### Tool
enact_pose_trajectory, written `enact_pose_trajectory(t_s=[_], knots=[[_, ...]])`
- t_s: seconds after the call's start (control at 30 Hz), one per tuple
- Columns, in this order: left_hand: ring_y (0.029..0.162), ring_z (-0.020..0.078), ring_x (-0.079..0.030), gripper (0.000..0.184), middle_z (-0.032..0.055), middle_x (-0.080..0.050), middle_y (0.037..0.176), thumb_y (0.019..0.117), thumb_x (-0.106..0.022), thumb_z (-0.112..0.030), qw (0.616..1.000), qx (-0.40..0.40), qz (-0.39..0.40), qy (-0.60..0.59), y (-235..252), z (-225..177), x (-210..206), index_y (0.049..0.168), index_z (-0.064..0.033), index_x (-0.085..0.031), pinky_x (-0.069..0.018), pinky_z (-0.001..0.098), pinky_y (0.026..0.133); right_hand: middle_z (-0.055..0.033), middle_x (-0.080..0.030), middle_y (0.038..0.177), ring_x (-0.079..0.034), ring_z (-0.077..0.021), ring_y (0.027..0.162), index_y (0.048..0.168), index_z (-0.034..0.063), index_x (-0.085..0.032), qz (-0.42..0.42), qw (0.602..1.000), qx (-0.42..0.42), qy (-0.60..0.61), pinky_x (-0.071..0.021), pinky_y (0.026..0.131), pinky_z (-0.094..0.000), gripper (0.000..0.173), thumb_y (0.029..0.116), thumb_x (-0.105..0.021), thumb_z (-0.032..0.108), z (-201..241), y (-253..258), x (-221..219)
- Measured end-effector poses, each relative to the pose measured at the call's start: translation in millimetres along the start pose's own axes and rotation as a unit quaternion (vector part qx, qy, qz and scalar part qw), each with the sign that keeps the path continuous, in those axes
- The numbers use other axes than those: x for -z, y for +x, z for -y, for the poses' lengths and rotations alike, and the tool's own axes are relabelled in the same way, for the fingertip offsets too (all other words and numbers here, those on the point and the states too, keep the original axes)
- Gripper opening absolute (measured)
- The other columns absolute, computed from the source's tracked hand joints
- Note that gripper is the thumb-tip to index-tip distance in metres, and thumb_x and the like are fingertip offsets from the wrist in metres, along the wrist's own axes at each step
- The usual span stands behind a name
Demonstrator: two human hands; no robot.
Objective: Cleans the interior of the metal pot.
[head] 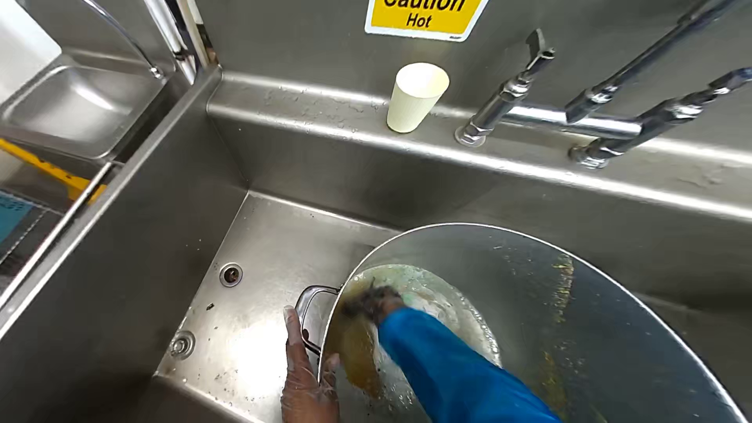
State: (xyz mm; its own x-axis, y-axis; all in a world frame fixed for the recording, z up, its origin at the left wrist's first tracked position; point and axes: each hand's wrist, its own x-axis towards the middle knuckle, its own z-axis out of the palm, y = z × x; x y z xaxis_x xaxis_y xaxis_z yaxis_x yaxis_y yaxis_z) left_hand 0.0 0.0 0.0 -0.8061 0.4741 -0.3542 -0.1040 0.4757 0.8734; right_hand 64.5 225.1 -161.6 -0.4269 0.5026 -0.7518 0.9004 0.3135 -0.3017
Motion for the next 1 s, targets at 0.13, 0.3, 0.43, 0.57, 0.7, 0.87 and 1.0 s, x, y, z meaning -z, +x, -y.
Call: enact_pose_trajectory(t_s=[0.13, 0.3, 0.43, 0.57, 0.7, 0.87, 1.0], knots=[[0.142, 0.0320, -0.045, 0.097, 0.0250, -0.017, 0.167, 0.0929, -0.068, -0.016, 1.000, -0.013, 0.014, -0.017, 1, 0, 2, 0.165, -0.0076, -0.003, -0.0460, 0.0442, 0.109, -0.0315, -0.043, 0.155, -0.040, -0.0452, 0.147, 0.150, -0.0052, -0.046, 0.026, 0.999, -0.013, 0.035, -0.0315, 0.123, -0.0554, 0.050, 0.1062, -0.055, 0.019, -4, -33, -59], [0.141, 0.0302, -0.047, 0.097, 0.0246, -0.020, 0.166, 0.0922, -0.069, -0.018, 1.000, -0.010, 0.007, -0.019, 0, 0, 0, 0.165, -0.0085, -0.005, -0.0470, 0.0423, 0.108, -0.0294, -0.047, 0.154, -0.042, -0.0473, 0.145, 0.151, -0.0020, -0.047, 0.188, 0.967, 0.068, -0.155, -0.0327, 0.119, -0.0629, 0.052, 0.1066, -0.054, 0.024, -2, -69, -60], [0.139, 0.0294, -0.049, 0.098, 0.0234, -0.022, 0.165, 0.0919, -0.070, -0.019, 1.000, 0.003, -0.005, -0.014, 0, 2, -2, 0.166, -0.0135, -0.006, -0.0488, 0.0424, 0.106, -0.0277, -0.051, 0.150, -0.047, -0.0444, 0.141, 0.142, 0.0071, -0.060, -0.056, 0.997, -0.047, 0.026, -0.0380, 0.117, -0.0586, 0.052, 0.0971, -0.072, 0.030, -2, 37, 1], [0.143, 0.0304, -0.044, 0.096, 0.0266, -0.013, 0.167, 0.0924, -0.068, -0.017, 0.999, -0.029, 0.001, -0.027, 0, 5, 0, 0.164, -0.0051, -0.006, -0.0458, 0.0404, 0.110, -0.0299, -0.049, 0.152, -0.045, -0.0435, 0.144, 0.148, -0.0050, -0.049, 0.023, 0.999, -0.024, 0.008, -0.0343, 0.120, -0.0546, 0.051, 0.1062, -0.055, 0.023, 13, -23, -72], [0.145, 0.0300, -0.041, 0.095, 0.0250, -0.010, 0.168, 0.0927, -0.067, -0.018, 0.999, -0.026, 0.006, -0.033, 0, 4, 0, 0.165, -0.0066, -0.005, -0.0445, 0.0403, 0.111, -0.0279, -0.042, 0.158, -0.037, -0.0515, 0.146, 0.149, -0.0011, -0.050, 0.208, 0.956, 0.110, -0.177, -0.0314, 0.118, -0.0671, 0.046, 0.1063, -0.052, 0.015, 18, -61, -68], [0.143, 0.0312, -0.044, 0.098, 0.0278, -0.014, 0.166, 0.0921, -0.069, -0.018, 0.999, -0.027, 0.003, -0.031, 0, 6, 0, 0.165, -0.0062, -0.004, -0.0458, 0.0406, 0.109, -0.0277, -0.044, 0.156, -0.043, -0.0455, 0.145, 0.150, 0.0080, -0.053, 0.008, 0.999, -0.052, -0.005, -0.0348, 0.119, -0.0593, 0.052, 0.1011, -0.066, 0.023, 22, 27, -6], [0.145, 0.0344, -0.041, 0.095, 0.0291, -0.010, 0.167, 0.0932, -0.066, -0.015, 0.998, -0.038, 0.009, -0.038, 2, 3, 2, 0.163, -0.0011, -0.004, -0.0440, 0.0435, 0.111, -0.0284, -0.043, 0.157, -0.038, -0.0479, 0.147, 0.154, -0.0041, -0.041, 0.144, 0.986, 0.022, -0.076, -0.0313, 0.120, -0.0610, 0.050, 0.1084, -0.048, 0.015, 31, -55, -77]])
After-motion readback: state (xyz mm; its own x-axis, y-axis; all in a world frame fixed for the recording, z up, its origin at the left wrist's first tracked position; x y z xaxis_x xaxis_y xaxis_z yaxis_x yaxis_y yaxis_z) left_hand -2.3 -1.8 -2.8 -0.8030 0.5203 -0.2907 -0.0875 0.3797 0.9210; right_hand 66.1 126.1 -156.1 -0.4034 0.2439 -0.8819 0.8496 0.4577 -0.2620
